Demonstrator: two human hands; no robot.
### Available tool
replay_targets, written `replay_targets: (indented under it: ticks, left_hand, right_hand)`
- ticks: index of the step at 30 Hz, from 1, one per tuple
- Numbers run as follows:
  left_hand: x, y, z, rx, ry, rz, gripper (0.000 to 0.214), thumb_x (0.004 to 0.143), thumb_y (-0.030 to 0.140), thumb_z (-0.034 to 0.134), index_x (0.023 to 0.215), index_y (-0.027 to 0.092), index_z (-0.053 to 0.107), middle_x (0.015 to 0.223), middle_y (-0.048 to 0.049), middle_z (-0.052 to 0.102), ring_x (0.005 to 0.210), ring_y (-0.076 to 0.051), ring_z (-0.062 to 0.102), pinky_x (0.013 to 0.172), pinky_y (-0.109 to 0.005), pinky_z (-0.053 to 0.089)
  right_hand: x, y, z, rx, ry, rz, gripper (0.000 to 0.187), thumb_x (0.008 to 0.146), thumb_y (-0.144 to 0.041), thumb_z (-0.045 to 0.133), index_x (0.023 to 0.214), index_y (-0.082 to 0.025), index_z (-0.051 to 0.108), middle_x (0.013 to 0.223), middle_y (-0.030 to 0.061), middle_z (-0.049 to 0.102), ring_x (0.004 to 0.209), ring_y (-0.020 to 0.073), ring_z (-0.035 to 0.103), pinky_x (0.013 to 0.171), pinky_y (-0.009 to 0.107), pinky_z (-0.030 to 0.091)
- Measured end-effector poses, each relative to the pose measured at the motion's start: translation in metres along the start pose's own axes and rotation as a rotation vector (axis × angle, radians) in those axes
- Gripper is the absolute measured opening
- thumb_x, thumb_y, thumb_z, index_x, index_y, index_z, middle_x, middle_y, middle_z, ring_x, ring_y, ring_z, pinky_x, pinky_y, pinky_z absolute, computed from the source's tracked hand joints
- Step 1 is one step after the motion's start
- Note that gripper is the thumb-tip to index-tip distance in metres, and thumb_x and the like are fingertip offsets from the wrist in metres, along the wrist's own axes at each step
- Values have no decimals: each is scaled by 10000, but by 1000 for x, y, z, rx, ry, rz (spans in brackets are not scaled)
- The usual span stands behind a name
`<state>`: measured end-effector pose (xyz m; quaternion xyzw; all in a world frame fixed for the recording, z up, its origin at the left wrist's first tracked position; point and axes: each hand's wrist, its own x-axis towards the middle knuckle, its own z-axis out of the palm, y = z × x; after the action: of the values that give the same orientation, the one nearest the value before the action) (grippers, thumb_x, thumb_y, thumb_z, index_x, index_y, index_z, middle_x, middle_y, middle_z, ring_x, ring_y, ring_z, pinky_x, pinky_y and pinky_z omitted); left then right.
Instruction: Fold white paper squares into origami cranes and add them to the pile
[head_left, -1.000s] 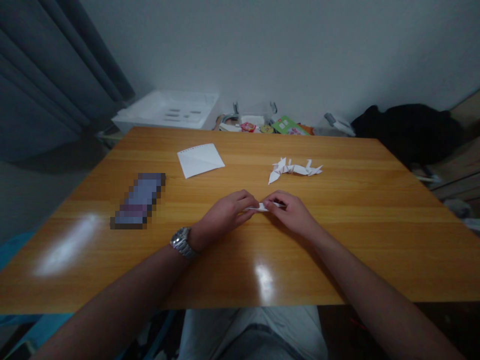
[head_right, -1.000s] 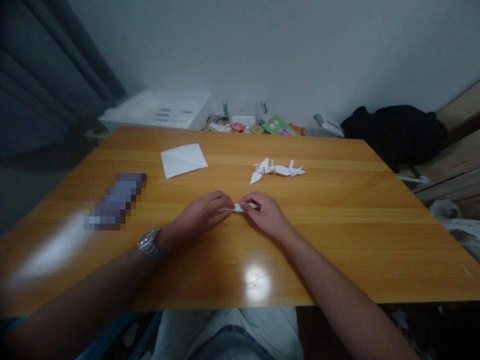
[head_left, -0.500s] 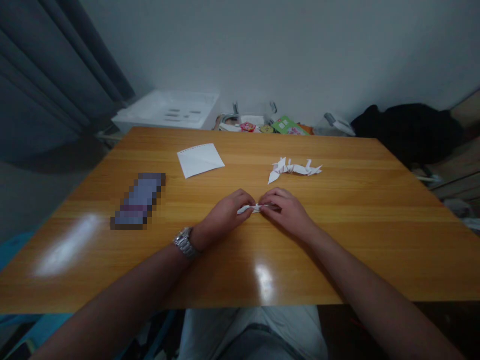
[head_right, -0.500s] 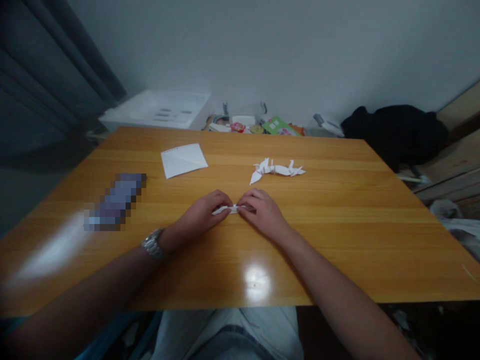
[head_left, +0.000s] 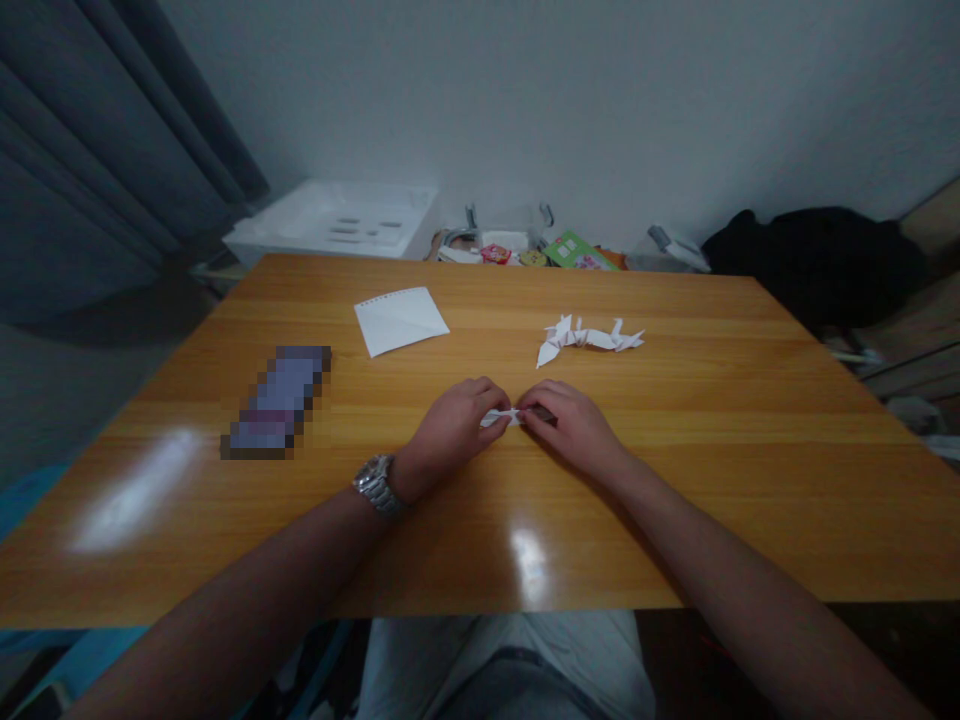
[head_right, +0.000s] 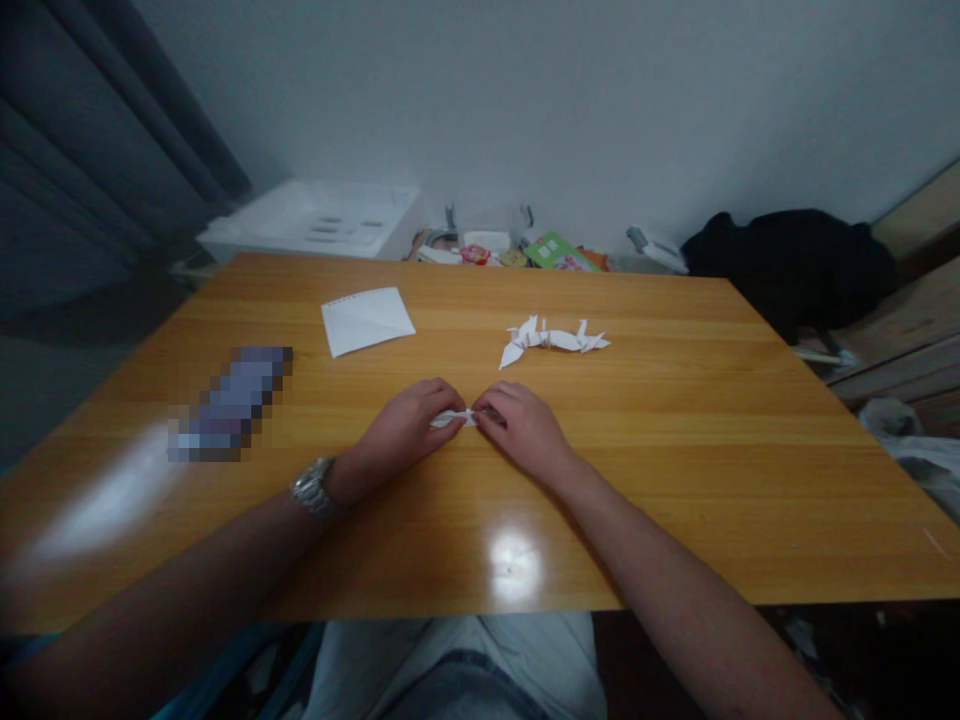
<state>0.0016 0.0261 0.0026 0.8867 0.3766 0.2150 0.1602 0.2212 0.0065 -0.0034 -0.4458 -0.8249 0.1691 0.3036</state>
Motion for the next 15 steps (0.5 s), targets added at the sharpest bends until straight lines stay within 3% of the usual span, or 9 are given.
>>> replay_targets:
  ticks: [15]
  left_hand:
    - [1, -3, 7, 70, 8, -2, 105, 961, 267, 609, 977, 194, 684, 975, -57, 652, 916, -217, 612, 823, -336, 480]
  right_hand:
    - [0, -3, 0, -201, -55, -92, 73, 978, -219, 602, 967, -196, 670, 1001, 85, 695, 931, 235, 608, 831, 367, 483]
